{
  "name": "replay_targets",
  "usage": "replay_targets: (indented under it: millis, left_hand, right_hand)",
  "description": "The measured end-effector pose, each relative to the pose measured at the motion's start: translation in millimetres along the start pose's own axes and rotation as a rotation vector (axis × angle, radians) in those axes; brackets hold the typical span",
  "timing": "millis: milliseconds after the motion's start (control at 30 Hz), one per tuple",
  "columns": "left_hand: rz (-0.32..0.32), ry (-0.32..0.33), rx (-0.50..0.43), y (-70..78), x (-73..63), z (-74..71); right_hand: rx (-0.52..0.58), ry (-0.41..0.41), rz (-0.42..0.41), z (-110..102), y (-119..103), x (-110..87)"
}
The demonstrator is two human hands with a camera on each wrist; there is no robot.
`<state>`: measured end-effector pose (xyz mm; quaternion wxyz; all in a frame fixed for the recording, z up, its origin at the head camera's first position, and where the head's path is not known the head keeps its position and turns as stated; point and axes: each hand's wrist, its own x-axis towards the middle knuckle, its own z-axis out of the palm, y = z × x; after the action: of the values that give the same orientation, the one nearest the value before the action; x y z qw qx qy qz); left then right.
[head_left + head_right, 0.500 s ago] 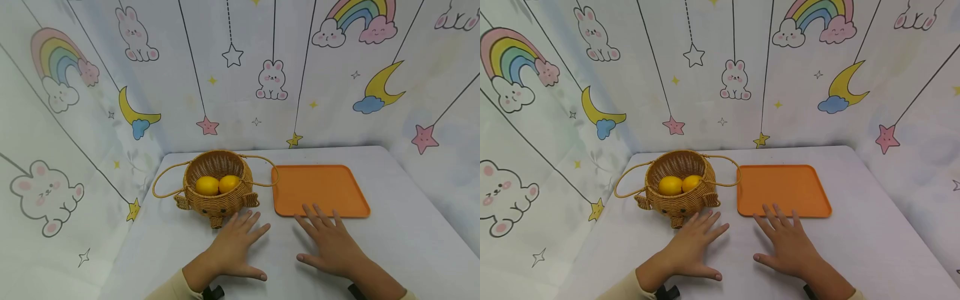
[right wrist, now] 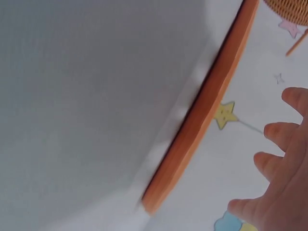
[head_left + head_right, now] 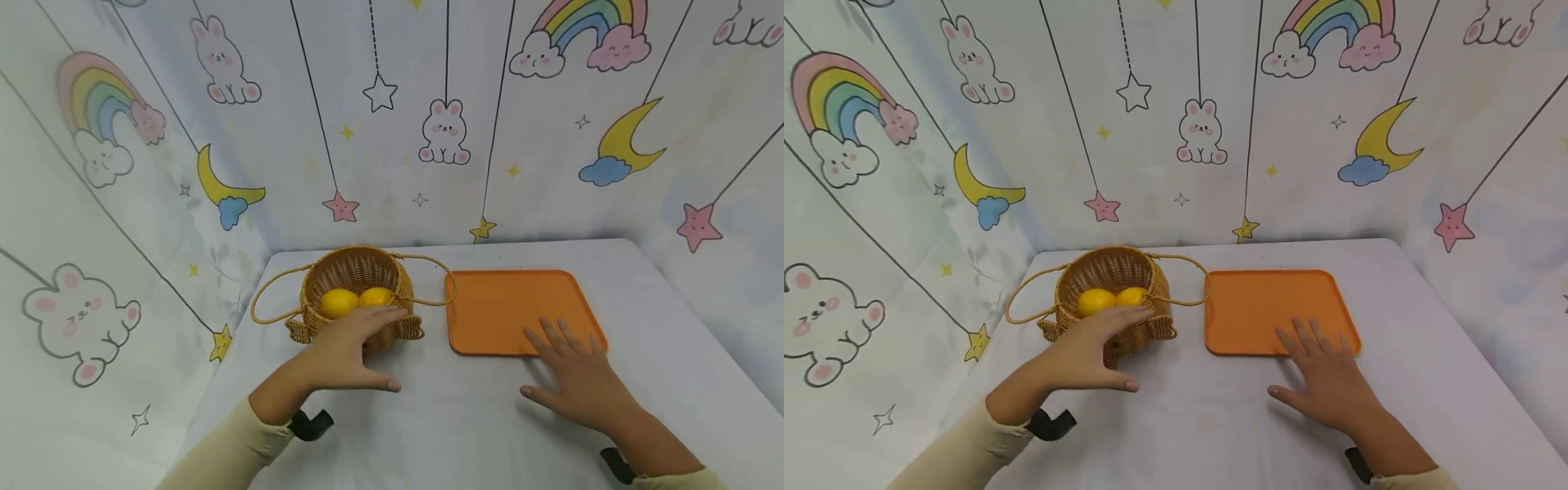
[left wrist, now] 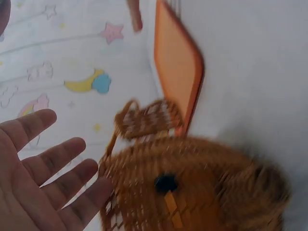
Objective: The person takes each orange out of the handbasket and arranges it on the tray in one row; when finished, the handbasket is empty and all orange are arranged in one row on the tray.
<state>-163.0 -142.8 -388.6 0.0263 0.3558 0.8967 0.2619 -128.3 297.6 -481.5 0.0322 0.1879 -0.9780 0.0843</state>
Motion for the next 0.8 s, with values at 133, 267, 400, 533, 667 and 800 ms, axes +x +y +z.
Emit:
replay_targets:
  millis: [133,267,400,533,667,800]
  left_hand:
    - [-0.04,0.042,-0.074,-15.6,10.5,-30.8]
    - [-0.099,0.061,-0.094,-35.7,24.5,-55.5]
    - [-0.197,-0.014,-0.083,-61.4,41.6,-70.4]
    - [-0.279,-0.156,-0.045,-87.3,57.6,-74.8]
    - [-0.343,-0.319,0.023,-104.7,69.8,-72.4]
    - [-0.445,-0.443,0.122,-112.7,79.3,-66.5]
  right_hand:
    - [0.003,-0.001,0.042,-4.0,13.9,-2.9]
    - [0.022,0.012,0.068,-6.3,23.3,-6.2]
    - [0.035,0.003,0.103,-5.6,33.0,-8.5]
    - [0.039,-0.006,0.127,-3.8,41.9,-10.8]
    - [0.048,-0.005,0.126,-2.7,46.3,-11.8]
    - [0.058,-0.006,0.131,-3.7,45.8,-11.9]
